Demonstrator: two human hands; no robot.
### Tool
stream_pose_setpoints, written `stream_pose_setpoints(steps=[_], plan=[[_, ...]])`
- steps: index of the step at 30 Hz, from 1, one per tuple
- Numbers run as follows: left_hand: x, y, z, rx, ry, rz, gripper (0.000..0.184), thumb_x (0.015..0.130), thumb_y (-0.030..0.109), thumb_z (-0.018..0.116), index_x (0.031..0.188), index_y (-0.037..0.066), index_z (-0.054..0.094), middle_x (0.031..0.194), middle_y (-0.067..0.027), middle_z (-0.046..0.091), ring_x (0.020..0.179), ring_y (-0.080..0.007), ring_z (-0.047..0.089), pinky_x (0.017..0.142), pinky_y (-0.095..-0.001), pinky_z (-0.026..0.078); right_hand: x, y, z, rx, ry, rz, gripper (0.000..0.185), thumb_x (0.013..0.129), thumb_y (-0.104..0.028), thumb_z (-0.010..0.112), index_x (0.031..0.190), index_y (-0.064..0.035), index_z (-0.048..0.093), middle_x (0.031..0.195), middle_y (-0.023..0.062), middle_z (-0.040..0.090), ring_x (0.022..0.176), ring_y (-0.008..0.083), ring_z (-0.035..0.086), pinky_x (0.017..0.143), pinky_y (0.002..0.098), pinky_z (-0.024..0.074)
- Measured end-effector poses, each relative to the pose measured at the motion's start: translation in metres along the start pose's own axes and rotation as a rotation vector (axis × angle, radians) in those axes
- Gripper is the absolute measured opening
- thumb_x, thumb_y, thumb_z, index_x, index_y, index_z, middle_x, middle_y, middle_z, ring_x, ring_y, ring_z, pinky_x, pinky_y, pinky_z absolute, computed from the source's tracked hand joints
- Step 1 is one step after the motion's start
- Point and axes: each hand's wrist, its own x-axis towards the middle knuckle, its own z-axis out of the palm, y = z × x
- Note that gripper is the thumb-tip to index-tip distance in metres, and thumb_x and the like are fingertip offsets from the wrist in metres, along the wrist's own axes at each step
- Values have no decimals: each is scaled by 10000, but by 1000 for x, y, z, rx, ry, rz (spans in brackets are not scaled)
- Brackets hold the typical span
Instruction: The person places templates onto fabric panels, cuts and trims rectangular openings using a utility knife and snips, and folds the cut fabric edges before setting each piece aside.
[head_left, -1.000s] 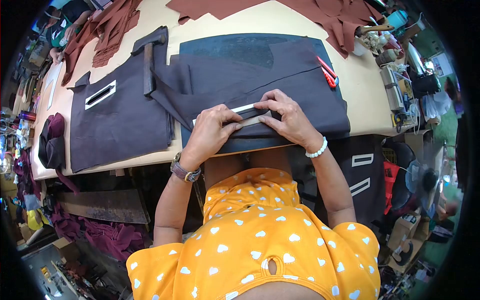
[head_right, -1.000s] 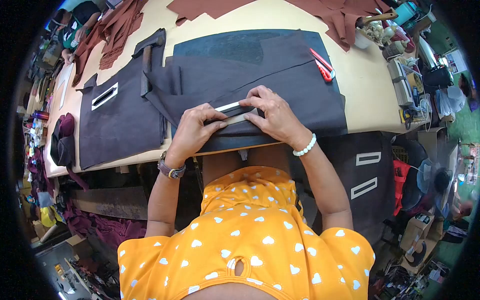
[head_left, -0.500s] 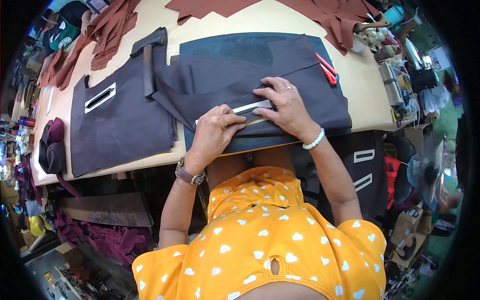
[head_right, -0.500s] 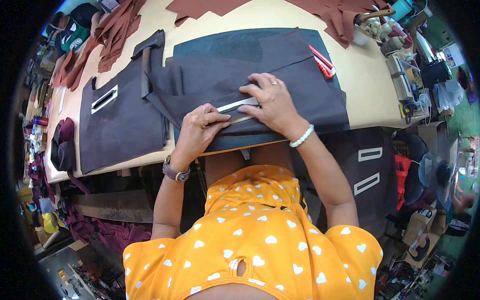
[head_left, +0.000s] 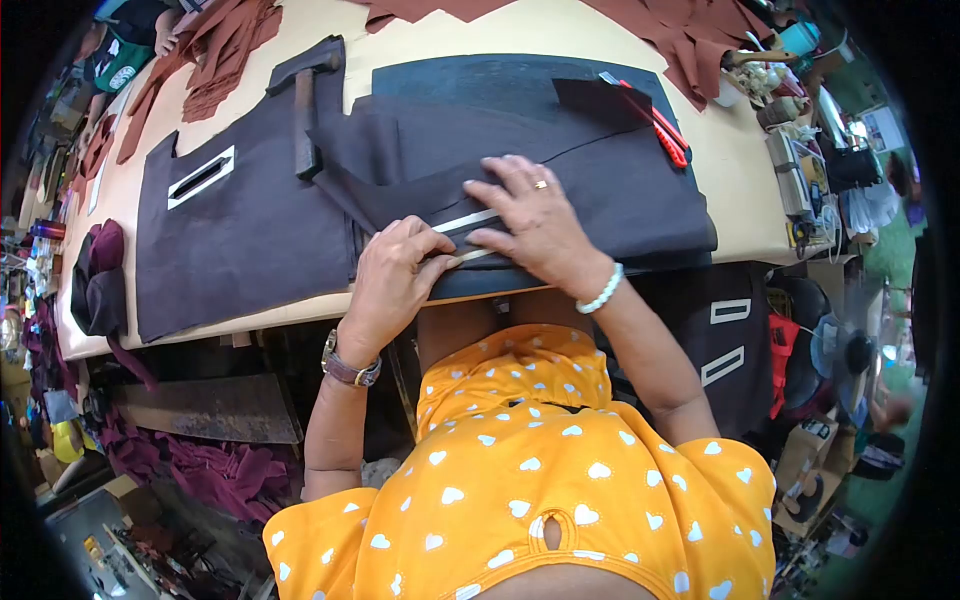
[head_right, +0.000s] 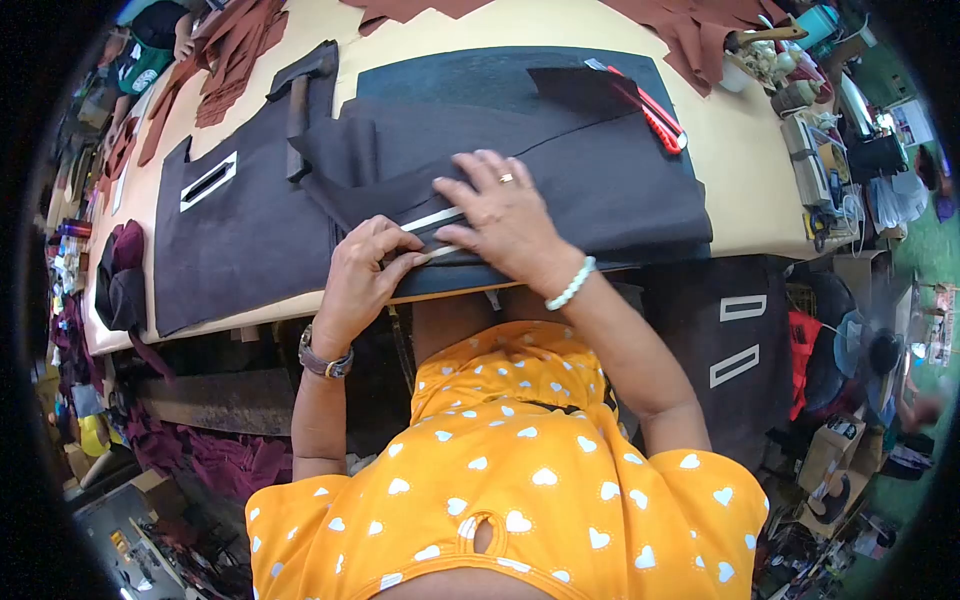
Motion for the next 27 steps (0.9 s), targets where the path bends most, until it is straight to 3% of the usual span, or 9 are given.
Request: stream_pose_setpoints(steps=[9, 16, 22, 25, 27], plan=[[-18, -7, -12, -11, 71, -64, 140, 716, 91, 707, 791, 8, 623, 776, -82, 529, 757, -235, 543, 679, -318, 429, -18, 24, -20, -54, 30, 151, 521, 755, -408, 648, 1157, -90, 559, 1232, 148, 478, 1185, 320, 405, 989, 429, 315], [-27, -15, -4, -60, 166, -60, 162, 696, 66, 722, 788, 7, 603, 804, -92, 553, 780, -231, 558, 691, -320, 442, 10, -28, 14, 22, -6, -9, 510, 781, -402, 619, 1182, -99, 530, 1257, 128, 459, 1208, 315, 387, 1006, 488, 298], [-36, -14, -8, -105, 208, -49, 317, 686, 104, 742, 919, 5, 550, 840, -115, 571, 794, -277, 567, 714, -354, 467, 15, -30, 21, 299, -1, 4, 488, 773, -339, 642, 1164, -66, 536, 1245, 156, 457, 1195, 324, 390, 1005, 470, 295], [-39, -10, -15, -110, 150, -115, 330, 693, 103, 740, 960, 20, 564, 880, -110, 602, 811, -248, 585, 741, -318, 466, 17, -43, 17, 165, -11, -2, 519, 752, -348, 660, 1163, -55, 538, 1242, 171, 454, 1195, 342, 384, 1005, 477, 288], [-25, -8, -28, -131, 109, -120, 341, 704, 97, 727, 994, 19, 566, 898, -115, 606, 822, -248, 590, 756, -318, 467, 18, -43, 18, 152, -37, 8, 668, 657, -438, 715, 1180, -65, 533, 1262, 178, 434, 1213, 352, 365, 1013, 506, 264]])
